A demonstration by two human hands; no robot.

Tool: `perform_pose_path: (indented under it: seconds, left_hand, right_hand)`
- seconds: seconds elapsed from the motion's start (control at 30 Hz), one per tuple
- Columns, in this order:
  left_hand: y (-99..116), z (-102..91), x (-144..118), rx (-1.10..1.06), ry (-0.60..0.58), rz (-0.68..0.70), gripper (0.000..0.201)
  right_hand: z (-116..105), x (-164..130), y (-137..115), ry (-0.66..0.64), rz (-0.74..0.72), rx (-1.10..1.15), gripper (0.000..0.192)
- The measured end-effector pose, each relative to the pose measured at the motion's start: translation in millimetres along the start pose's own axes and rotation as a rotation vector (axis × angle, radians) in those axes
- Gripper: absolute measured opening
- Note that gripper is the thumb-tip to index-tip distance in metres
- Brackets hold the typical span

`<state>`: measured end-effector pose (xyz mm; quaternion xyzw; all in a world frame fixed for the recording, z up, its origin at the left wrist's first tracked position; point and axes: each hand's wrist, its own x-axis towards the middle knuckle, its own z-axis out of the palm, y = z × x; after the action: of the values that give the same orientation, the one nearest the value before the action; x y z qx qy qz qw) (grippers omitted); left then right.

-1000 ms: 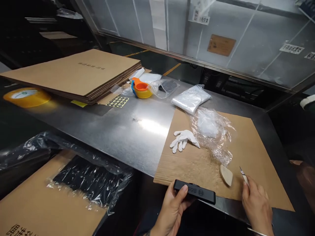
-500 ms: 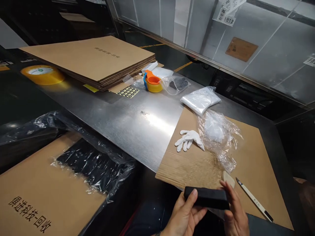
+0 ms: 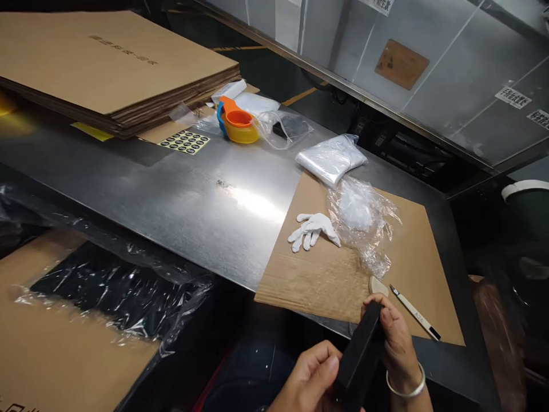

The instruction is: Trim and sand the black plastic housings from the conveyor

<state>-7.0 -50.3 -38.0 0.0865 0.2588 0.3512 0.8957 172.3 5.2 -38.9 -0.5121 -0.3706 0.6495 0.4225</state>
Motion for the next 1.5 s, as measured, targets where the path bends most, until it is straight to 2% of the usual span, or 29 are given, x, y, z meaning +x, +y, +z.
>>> perform_pose_path:
  seconds: [0.2, 0.4, 0.57, 0.83, 1.0, 1.17, 1.27, 1.5]
  left_hand:
    - [-9, -1.7, -4, 0.113, -0.051, 0.078, 0.039]
    - [-24, -13.9, -2, 0.095, -0.118, 0.055, 0.043]
    - [-34, -23.6, 1, 0.137, -0.177, 0.028, 0.049]
    - [-32, -25.1, 3, 0.125, -0.230, 0.003, 0.046]
    - [-24, -16.6, -1, 0.109, -0.191, -0.021, 0.045]
    - [-15, -4.6, -6, 0.152, -0.031, -0.080, 0.038]
    - [-17, -3.1, -6, 0.141, 0.032, -0.060, 0.034]
    - [-23, -6.7, -1, 0.124, 0.043, 0.006, 0.032]
  right_hand:
    - [6, 10, 19, -0.042, -0.025, 0.095, 0.045]
    - [9, 13, 36, -0.081, -0.041, 0.178, 0.045]
    - [8, 12, 41, -0.113, -0.053, 0.220, 0.044]
    - [7, 11, 42, -0.141, -0.066, 0.241, 0.041]
    - [6, 13, 43, -0.146, -0.062, 0.225, 0.041]
    - [6, 14, 43, -0.128, -0.051, 0.168, 0.040]
    - [8, 15, 43, -0.110, -0.040, 0.131, 0.037]
    - [10, 17, 43, -0.068, -0.047, 0.081, 0.042]
